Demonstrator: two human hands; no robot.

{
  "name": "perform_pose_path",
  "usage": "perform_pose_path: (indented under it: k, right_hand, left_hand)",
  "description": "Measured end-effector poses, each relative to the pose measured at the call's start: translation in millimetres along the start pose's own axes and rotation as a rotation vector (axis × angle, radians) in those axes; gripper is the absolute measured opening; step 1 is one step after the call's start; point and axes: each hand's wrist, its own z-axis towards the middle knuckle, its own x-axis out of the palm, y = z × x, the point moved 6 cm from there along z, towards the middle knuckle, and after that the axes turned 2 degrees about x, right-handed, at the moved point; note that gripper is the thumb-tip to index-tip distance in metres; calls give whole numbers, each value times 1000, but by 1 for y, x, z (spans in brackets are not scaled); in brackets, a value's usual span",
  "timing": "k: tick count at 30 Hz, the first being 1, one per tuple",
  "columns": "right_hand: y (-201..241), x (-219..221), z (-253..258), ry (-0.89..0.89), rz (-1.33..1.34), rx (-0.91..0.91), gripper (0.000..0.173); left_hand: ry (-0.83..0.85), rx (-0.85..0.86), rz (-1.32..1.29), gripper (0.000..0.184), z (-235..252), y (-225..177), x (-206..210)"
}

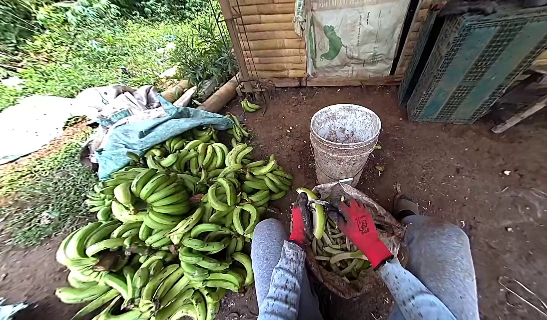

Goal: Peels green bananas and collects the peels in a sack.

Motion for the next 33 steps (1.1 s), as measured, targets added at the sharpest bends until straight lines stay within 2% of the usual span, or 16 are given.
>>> perform_pose_path:
  k: [3,5,7,9,11,13,15,17,19,21,23,25,28,30,32,33]
  right_hand:
    - [-8,1,9,-35,-16,0,37]
    - [-18,-4,23,-9,34,49,40]
    - [-35,-6,39,51,72,107,41]
    - [-48,-8,44,69,78,187,41]
    - [-48,-11,35,-25,176,142,39]
    - [-33,-10,18,-86,296,-74,37]
    - [-19,-9,0,-34,344,-299,34]
    - [-13,-7,-6,20,286,-404,34]
    - [-9,-8,-5,-16,198,-410,32]
    - [-2,-6,0,-7,117,-353,34]
    - [2,1,8,22,85,-232,37]
    - [-3,8,20,74,118,-57,41]
    - [-31,18,35,83,158,185,42]
    - [-44,17,37,44,214,231,41]
    - [-44,7,31,9,374,106,38]
    - [-40,2,24,68,452,-4,35]
  left_hand:
    - [-36,74,178,40,-7,-4,10]
    - [110,105,383,38,-18,-8,19]
    - [362,110,733,47,-30,-12,29]
    - [426,131,903,50,-27,-5,32]
    - [233,133,518,43,-20,-8,25]
    - [119,36,-9,44,-5,-3,14]
    - [243,-118,-536,62,5,0,15]
    - [346,-199,-826,69,9,2,14]
    - [311,-227,-865,67,9,4,14]
    - [179,-169,-720,55,6,2,12]
    - [105,9,-437,40,-3,1,9]
    - [74,159,-81,38,-12,1,8]
    - [86,133,295,41,-20,9,13]
    - [60,35,183,42,-16,15,9]
    - [81,-60,-252,47,-1,18,6]
    - [140,-124,-495,49,3,15,7]
